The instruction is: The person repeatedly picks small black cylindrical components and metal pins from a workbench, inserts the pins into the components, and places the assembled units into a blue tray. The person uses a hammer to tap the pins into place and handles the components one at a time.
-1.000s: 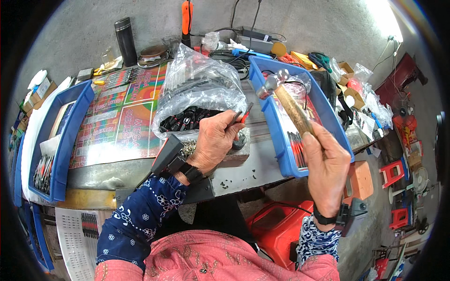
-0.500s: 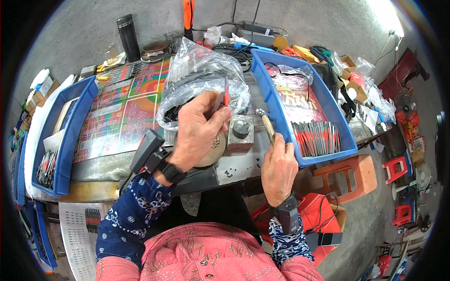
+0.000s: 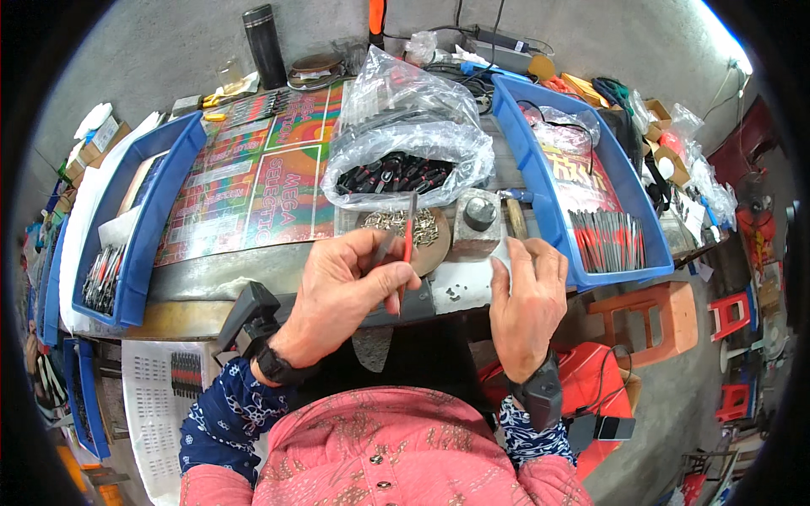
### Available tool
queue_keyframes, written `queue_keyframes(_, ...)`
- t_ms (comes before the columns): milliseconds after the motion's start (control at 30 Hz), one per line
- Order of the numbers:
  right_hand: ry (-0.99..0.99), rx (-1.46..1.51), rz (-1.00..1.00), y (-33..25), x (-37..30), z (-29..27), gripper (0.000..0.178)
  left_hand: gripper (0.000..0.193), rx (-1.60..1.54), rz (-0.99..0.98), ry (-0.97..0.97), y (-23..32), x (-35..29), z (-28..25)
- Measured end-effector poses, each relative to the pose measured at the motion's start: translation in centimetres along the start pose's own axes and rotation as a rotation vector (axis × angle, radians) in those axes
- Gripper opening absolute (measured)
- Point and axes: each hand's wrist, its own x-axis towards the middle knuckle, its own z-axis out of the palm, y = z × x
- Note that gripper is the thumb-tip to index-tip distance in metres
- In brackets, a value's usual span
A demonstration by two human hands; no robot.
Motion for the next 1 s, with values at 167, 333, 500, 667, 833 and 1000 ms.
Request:
queue_keyframes(167, -0.297, 0.979, 0.098, -3.5, 0.7, -1.1, 0.026, 0.012, -0.057, -0.041, -0.083, -0.8, -2.3, 0.4)
queue_keyframes(333, -0.504, 1.549, 0.549, -5.6, 0.3, -0.3, 0.014, 0.015, -0.096, -0.05, -0.047, -1.4, -3.5, 0.3)
queue_keyframes(500, -0.508, 1.458, 0.508, -6.3, 0.3, -0.2, 0.01, 0.015, 0.049, 0.038, 0.03, -1.3, -4.6, 0.0)
queue_keyframes(667, -0.587, 1.343, 0.46, -7.0, 0.4, -0.7, 0.011, 0.017, 0.046, -0.026, 0.066, -0.5, -5.5, -1.7)
queue_keyframes(833, -0.681, 1.402, 0.454, -8.0, 0.1, -0.6, 0.014, 0.017, -0.095, 0.01, 0.126, -1.3, -6.4, -2.5)
queue_keyframes(1000, -0.698, 1.402, 0.407, -8.8, -0.5, -0.6, 0.031, 0.014, -0.002, 0.123, 0.229, -1.8, -7.0, -2.7)
